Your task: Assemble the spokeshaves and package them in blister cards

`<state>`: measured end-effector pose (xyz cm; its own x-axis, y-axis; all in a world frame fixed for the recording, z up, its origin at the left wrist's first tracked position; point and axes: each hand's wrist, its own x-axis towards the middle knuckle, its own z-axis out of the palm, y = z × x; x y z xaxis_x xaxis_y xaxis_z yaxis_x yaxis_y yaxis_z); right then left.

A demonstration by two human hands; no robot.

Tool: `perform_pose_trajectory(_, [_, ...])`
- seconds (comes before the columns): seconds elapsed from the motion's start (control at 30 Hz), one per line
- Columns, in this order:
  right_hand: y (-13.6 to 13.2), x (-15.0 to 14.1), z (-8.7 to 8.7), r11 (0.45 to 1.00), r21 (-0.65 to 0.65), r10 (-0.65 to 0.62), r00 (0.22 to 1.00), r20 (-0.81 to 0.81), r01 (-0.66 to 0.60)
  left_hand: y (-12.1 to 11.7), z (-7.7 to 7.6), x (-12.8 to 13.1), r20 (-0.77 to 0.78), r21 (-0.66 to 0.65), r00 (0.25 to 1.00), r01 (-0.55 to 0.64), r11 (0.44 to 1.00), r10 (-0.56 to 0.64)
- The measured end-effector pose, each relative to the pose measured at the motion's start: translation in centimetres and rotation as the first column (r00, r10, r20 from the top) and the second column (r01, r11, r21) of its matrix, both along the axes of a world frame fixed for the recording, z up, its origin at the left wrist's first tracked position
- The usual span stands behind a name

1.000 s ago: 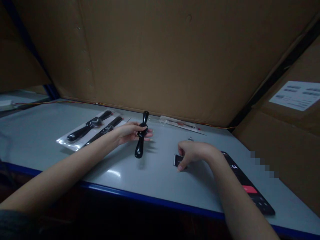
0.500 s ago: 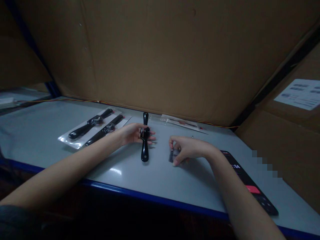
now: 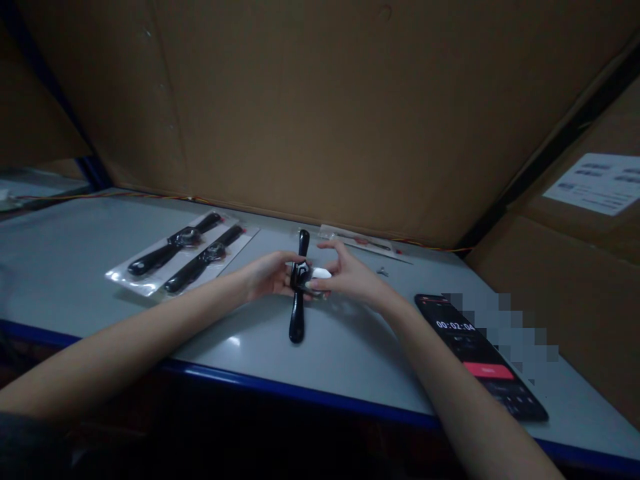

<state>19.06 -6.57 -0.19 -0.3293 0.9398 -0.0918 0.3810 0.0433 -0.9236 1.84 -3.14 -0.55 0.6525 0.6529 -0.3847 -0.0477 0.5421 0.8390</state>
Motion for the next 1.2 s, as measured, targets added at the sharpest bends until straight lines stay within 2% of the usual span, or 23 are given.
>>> perform_pose_trajectory(0.17, [-0.2, -0.1, 0.4, 0.999, -0.034, -0.024, 0.998, 0.056, 0.026, -0.7, -0.4, 0.4, -0.017, 0.089, 0.995, 0.097, 0.991, -0.096])
perform_pose_trajectory(0.37, [0.0, -0.7, -0.5, 0.998, -0.034, -0.042, 0.998, 0.045, 0.044, -1.0, -1.0, 0.4, 0.031, 0.192, 0.993, 0.105, 0.976, -0.113])
perform_pose_trajectory(0.47, [0.0, -0.5, -0.2, 0.999, 0.024, -0.048, 0.995, 0.083, 0.046, -0.8, -1.3, 0.4, 0.04, 0.2, 0.996, 0.076, 0.977, -0.085])
perform_pose_trajectory(0.57, [0.1, 1.1, 1.1, 0.991, 0.108, -0.098, 0.979, 0.178, 0.079, -0.6, -1.1, 0.3, 0.045, 0.178, 0.999, 0.012, 0.984, -0.02])
perform_pose_trajectory(0.67, [0.8, 4.7, 2.0, 0.95, 0.243, -0.271, 0.904, 0.33, 0.196, -0.5, -0.6, 0.2, 0.042, 0.137, 0.998, -0.06, 0.989, 0.055])
perform_pose_trajectory(0.73, [1.3, 7.4, 1.9, 0.939, 0.279, -0.323, 0.79, 0.521, 0.2, -0.5, -0.2, 0.1, 0.051, 0.101, 0.993, -0.114, 0.988, 0.11])
perform_pose_trajectory(0.8, [1.6, 9.7, 1.4, 0.968, 0.177, -0.25, 0.658, 0.711, 0.177, -0.5, 0.1, -0.1, 0.069, 0.081, 0.988, -0.141, 0.987, 0.136])
perform_pose_trajectory(0.9, [1.6, 11.4, 0.6, 0.989, -0.029, -0.058, 0.572, 0.819, 0.142, -0.5, 0.2, -0.3, 0.086, 0.084, 0.986, -0.149, 0.985, 0.142])
perform_pose_trajectory(1.0, [1.5, 11.2, 0.3, 0.994, -0.057, -0.004, 0.565, 0.825, 0.09, -0.4, 0.1, -0.3, 0.086, 0.085, 0.983, -0.17, 0.982, 0.163])
perform_pose_trajectory(1.13, [1.7, 10.7, 0.1, 0.987, -0.16, 0.141, 0.638, 0.757, -0.028, -0.5, 0.1, -0.2, 0.062, 0.09, 0.982, -0.184, 0.979, 0.179])
perform_pose_trajectory(1.2, [1.8, 10.5, 0.1, 0.978, -0.206, 0.18, 0.67, 0.72, -0.041, -0.5, 0.1, -0.2, 0.046, 0.1, 0.982, -0.188, 0.977, 0.184])
